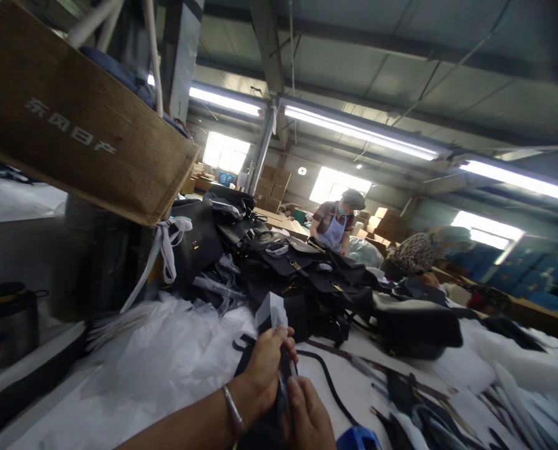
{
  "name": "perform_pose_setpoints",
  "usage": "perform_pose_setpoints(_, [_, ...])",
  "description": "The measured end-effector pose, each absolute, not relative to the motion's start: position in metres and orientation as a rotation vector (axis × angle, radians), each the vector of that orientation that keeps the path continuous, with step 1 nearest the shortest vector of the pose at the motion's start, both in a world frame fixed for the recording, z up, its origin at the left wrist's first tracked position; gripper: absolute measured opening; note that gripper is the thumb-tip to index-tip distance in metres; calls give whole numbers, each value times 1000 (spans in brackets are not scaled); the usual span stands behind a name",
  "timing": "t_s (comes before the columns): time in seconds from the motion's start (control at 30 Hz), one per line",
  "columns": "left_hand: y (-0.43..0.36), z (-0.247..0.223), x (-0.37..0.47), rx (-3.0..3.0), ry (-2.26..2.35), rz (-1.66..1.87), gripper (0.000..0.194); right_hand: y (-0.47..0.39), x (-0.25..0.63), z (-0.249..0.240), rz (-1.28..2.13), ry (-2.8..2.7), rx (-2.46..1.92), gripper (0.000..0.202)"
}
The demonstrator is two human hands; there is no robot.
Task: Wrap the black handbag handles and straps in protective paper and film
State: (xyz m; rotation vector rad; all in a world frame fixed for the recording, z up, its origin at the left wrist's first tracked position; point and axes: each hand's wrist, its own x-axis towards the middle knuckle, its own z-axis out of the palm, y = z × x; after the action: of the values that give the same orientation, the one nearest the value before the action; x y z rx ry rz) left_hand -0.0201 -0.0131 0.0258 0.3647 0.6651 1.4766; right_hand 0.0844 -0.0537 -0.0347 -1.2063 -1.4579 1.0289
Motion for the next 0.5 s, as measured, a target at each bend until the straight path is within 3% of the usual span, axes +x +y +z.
perform_pose_setpoints(0.17, [-29, 25, -7, 471, 791, 1555, 17, -50, 83, -27, 909, -1470, -1188, 36])
perform_pose_setpoints(0.5, [-41, 9, -14, 667, 926, 1344, 29, -40, 80, -6, 952, -1544, -1100, 48])
